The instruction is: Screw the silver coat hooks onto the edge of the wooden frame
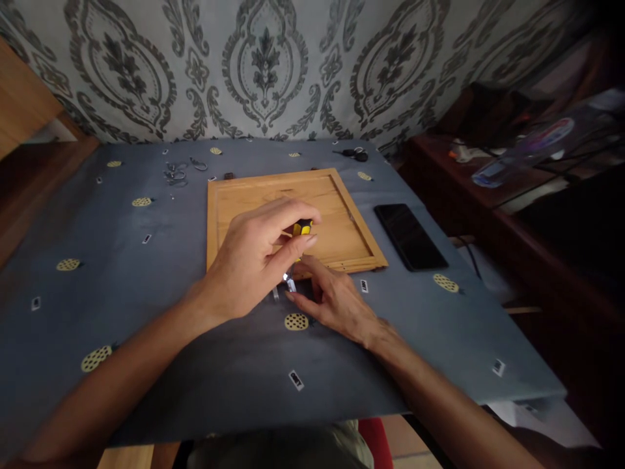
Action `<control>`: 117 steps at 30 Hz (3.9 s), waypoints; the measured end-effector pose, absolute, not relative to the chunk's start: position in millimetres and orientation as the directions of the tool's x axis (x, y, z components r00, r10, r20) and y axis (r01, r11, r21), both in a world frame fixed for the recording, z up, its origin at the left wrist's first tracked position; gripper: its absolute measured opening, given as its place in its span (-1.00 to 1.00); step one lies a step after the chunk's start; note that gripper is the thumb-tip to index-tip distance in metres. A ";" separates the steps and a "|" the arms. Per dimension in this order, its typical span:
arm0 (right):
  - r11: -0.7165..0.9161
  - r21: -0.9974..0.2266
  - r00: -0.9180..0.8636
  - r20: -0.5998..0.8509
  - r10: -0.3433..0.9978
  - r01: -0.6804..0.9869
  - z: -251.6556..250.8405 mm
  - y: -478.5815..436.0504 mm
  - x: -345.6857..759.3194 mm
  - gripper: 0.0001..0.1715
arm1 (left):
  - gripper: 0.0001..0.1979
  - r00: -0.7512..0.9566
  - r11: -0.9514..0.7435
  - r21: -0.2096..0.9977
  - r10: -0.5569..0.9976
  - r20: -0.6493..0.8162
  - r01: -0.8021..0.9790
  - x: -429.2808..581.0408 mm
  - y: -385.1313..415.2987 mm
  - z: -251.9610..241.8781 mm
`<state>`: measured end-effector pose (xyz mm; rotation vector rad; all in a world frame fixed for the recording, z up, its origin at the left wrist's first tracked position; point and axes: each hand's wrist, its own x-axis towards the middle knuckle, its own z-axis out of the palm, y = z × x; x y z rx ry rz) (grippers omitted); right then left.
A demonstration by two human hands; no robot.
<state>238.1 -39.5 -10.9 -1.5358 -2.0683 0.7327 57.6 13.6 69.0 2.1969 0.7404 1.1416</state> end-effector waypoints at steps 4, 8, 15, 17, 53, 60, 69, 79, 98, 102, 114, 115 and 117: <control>0.234 -0.656 -0.276 0.041 0.960 0.718 -10.0 -40.1 238.1 -0.33 | -0.86 0.489 -0.699 0.681 0.683 0.543 0.220 58.3 13.4 68.6; 0.223 -0.653 -0.271 0.028 0.962 0.724 -9.3 -40.4 238.3 -0.36 | -0.87 0.489 -0.697 0.682 0.685 0.540 0.222 58.4 12.5 68.6; 0.235 -0.651 -0.273 0.045 0.961 0.722 -9.1 -40.5 238.1 -0.45 | -0.86 0.529 -0.692 0.688 0.677 0.512 0.219 58.5 12.7 72.6; 0.235 -0.659 -0.275 0.045 0.960 0.714 -9.1 -40.6 238.2 -0.46 | -0.85 0.542 -0.698 0.682 0.668 0.510 0.218 58.0 13.3 73.5; 0.260 -0.674 -0.289 0.071 0.955 0.692 -10.2 -40.2 238.6 -0.40 | -0.80 0.589 -0.812 0.443 0.581 0.561 0.379 49.4 11.1 81.9; 0.261 -0.656 -0.288 0.069 0.955 0.708 -13.4 -39.5 240.0 -0.43 | -0.90 0.592 -0.847 0.392 0.532 0.606 0.360 47.9 15.5 78.2; 0.244 -0.671 -0.279 0.057 0.958 0.700 -10.6 -39.3 239.9 -0.43 | -0.93 0.541 -0.835 0.456 0.549 0.637 0.309 51.7 14.7 75.0; 0.230 -0.703 -0.310 0.015 0.951 0.672 -8.8 -37.0 244.1 -0.26 | -0.86 0.566 -0.812 0.430 0.583 0.583 0.394 49.0 12.6 84.1; 0.182 -0.797 -0.310 -0.007 0.951 0.576 -12.0 -34.1 246.6 -0.11 | -0.94 0.558 -0.817 0.399 0.576 0.597 0.417 45.8 15.0 87.9; 0.185 -0.799 -0.310 -0.002 0.951 0.572 -13.0 -33.6 247.1 -0.11 | -0.90 0.567 -0.814 0.383 0.580 0.585 0.437 46.0 12.9 89.2; 0.184 -0.815 -0.316 0.002 0.949 0.549 -13.8 -33.4 247.1 -0.14 | -0.91 0.590 -0.833 0.362 0.552 0.590 0.418 46.6 12.9 88.5; 0.186 -0.815 -0.316 0.003 0.949 0.549 -13.5 -33.3 246.9 -0.15 | -0.91 0.582 -0.831 0.369 0.555 0.594 0.416 47.3 12.8 87.6; 0.191 -0.813 -0.316 0.009 0.949 0.550 -13.4 -33.0 246.7 -0.14 | -0.91 0.565 -0.825 0.382 0.564 0.603 0.416 48.2 12.7 86.3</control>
